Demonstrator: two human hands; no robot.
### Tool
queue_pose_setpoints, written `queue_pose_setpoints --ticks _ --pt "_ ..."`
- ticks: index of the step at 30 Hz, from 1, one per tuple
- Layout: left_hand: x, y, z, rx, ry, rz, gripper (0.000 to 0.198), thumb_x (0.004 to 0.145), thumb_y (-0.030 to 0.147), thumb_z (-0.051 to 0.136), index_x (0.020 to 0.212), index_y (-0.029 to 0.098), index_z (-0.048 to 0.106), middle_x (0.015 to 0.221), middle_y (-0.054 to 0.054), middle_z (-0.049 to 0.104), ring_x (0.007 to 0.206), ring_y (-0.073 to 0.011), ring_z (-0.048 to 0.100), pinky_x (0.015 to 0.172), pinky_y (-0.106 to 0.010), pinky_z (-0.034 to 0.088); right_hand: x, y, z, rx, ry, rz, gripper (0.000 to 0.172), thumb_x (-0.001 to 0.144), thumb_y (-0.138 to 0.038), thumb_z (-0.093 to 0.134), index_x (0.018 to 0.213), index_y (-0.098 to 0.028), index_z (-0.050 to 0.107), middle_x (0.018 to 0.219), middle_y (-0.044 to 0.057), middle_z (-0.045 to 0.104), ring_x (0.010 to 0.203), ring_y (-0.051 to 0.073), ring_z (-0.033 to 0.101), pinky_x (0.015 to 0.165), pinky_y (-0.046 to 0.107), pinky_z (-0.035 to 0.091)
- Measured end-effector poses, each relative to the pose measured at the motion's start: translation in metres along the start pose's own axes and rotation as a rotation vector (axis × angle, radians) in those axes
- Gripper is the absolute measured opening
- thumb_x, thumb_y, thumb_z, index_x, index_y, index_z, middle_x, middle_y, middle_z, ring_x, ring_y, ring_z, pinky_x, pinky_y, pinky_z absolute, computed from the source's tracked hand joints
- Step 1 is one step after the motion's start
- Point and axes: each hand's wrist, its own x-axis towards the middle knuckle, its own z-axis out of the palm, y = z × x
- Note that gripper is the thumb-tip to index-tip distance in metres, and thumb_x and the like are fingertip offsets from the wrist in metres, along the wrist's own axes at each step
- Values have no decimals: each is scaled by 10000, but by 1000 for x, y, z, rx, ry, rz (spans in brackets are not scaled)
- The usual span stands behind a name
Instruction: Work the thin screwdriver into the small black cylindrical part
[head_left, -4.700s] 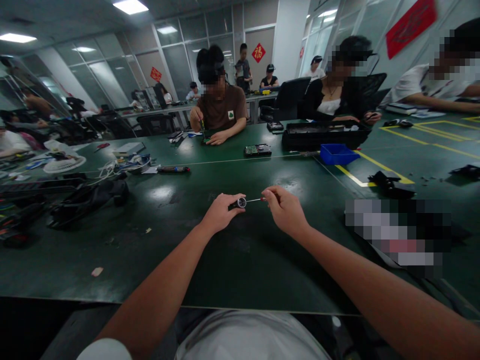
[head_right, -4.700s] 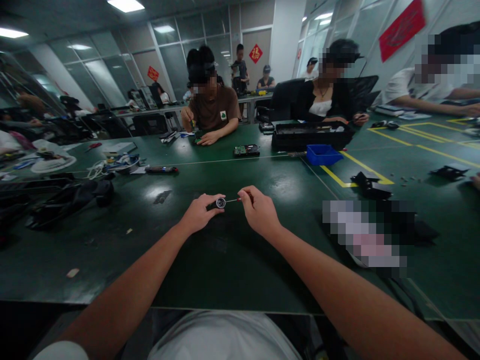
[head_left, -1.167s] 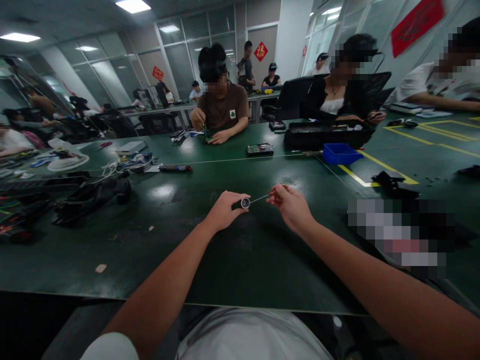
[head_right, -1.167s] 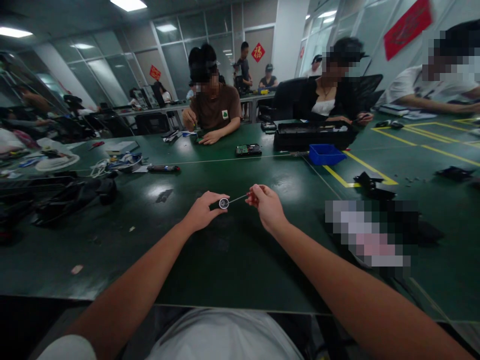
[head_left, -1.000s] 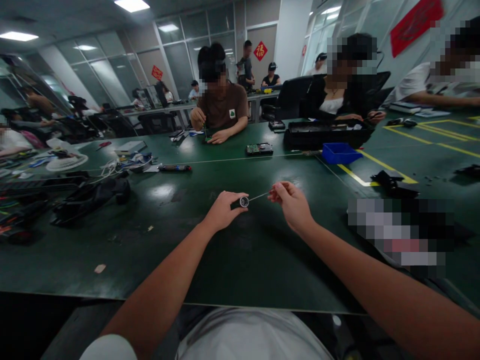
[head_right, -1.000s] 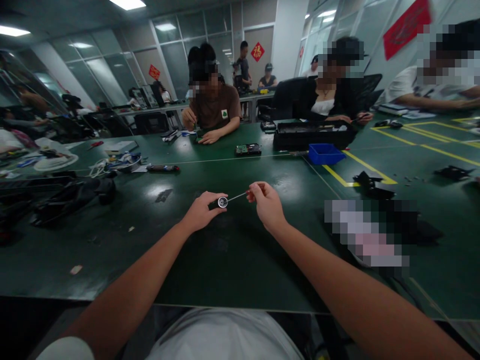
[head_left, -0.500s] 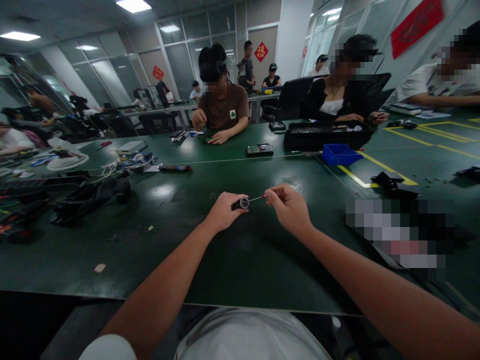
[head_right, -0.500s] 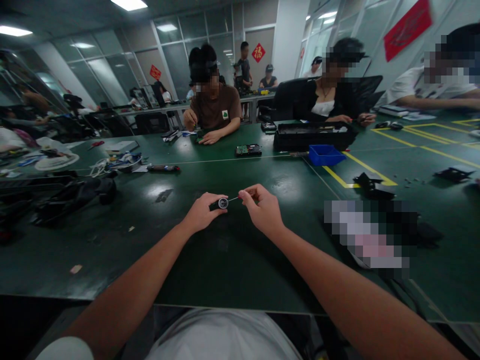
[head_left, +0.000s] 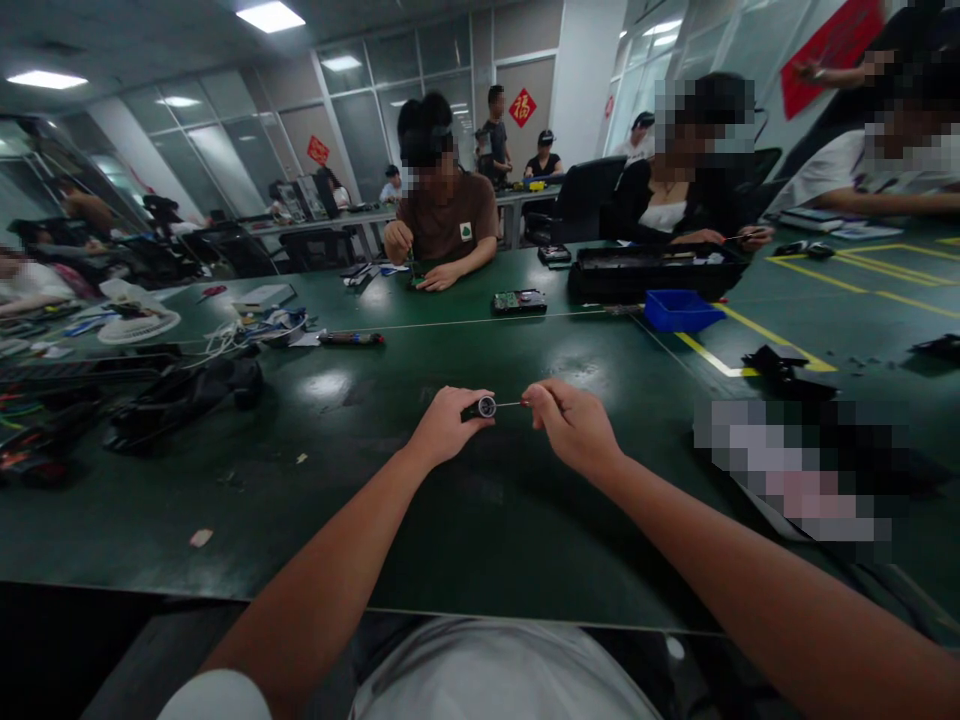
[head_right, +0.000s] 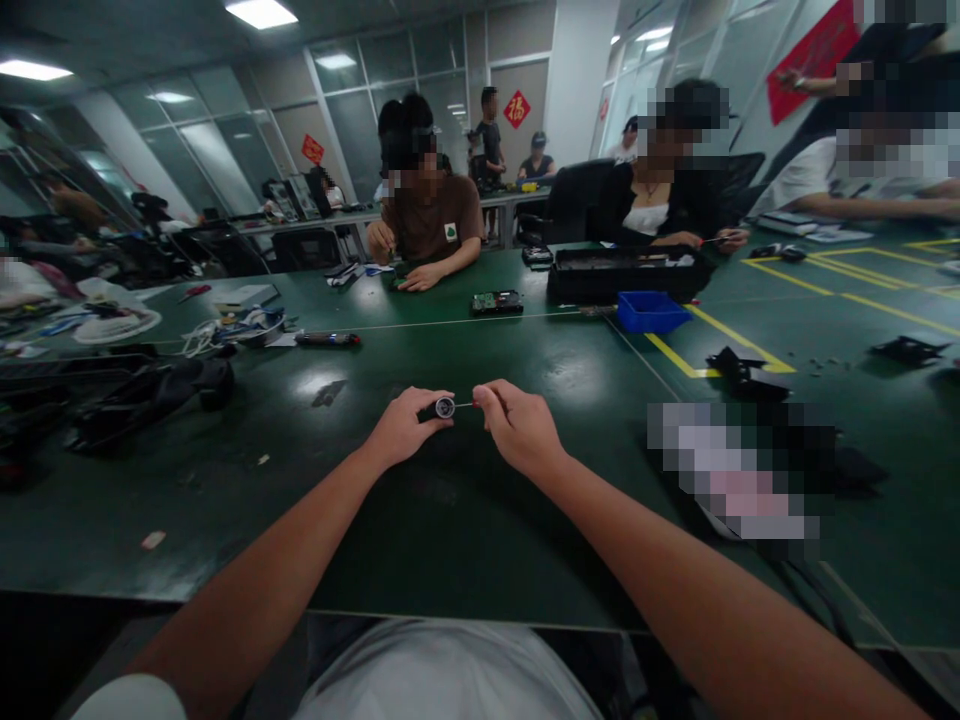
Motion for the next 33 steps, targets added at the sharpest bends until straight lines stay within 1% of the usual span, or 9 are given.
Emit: queue_pose_setpoints --ticks 2,7,11,16,21,23,25,28,33 --pt "0 -1 0 1 1 -4 364 861 322 716 1216 261 665 1139 -45 697 1053 -237 601 961 -415 448 0 -1 1 -21 -3 5 336 989 -399 415 889 -197 664 627 11 635 558 174 593 566 300 402" --pt "0 -2 -2 -1 31 -25 382 858 311 720 1230 254 658 1106 -43 699 1026 -232 602 945 -401 453 0 0 1 -30 -26 -77 249 978 -302 414 1015 -192 635 783 37 678 646 178 610 618 303 418" --pt "0 -4 -2 -3 29 -19 368 853 303 726 1213 254 666 1114 -41 700 1029 -230 604 956 -402 446 -3 0 2 11 -93 -95 296 1011 -338 366 947 -217 628 791 32 672 692 183 627 640 306 425" --pt "1 -4 -2 8 42 -10 378 850 316 730 1218 262 661 1116 -33 701 1027 -230 604 937 -394 446 -5 -2 6 60 14 -13 165 951 -314 473 1028 -210 575 783 36 667 633 180 599 613 318 421" --pt "2 0 -6 21 62 -11 368 853 319 728 1208 251 662 1127 -40 703 1046 -235 605 968 -408 436 3 5 12 442 120 185 232 890 -426 582 931 -200 611 776 45 676 690 185 628 646 329 479" --pt "3 0 -8 24 89 19 370 859 308 722 1219 256 654 1180 -37 691 1102 -234 594 1029 -428 402 8 12 13 686 134 314 281 878 -477 572 879 -200 618 687 13 628 608 162 591 614 326 481" --pt "4 -1 -10 31 96 33 373 864 296 717 1228 258 647 1203 -34 685 1124 -231 586 1050 -436 384 13 20 13 818 145 404 278 843 -482 617 820 -206 605 644 -15 584 564 135 547 600 309 473" --pt "4 -3 -9 42 58 21 360 862 295 718 1214 251 655 1164 -32 697 1082 -230 592 1012 -428 406 14 26 13 787 187 389 281 836 -484 633 824 -203 615 652 -16 592 569 129 544 566 288 439" --pt "4 0 -6 40 40 11 368 860 334 721 1214 255 659 1133 -31 703 1039 -228 599 990 -421 417 8 21 16 562 163 226 263 915 -455 560 880 -203 624 676 0 624 609 147 573 586 299 451"
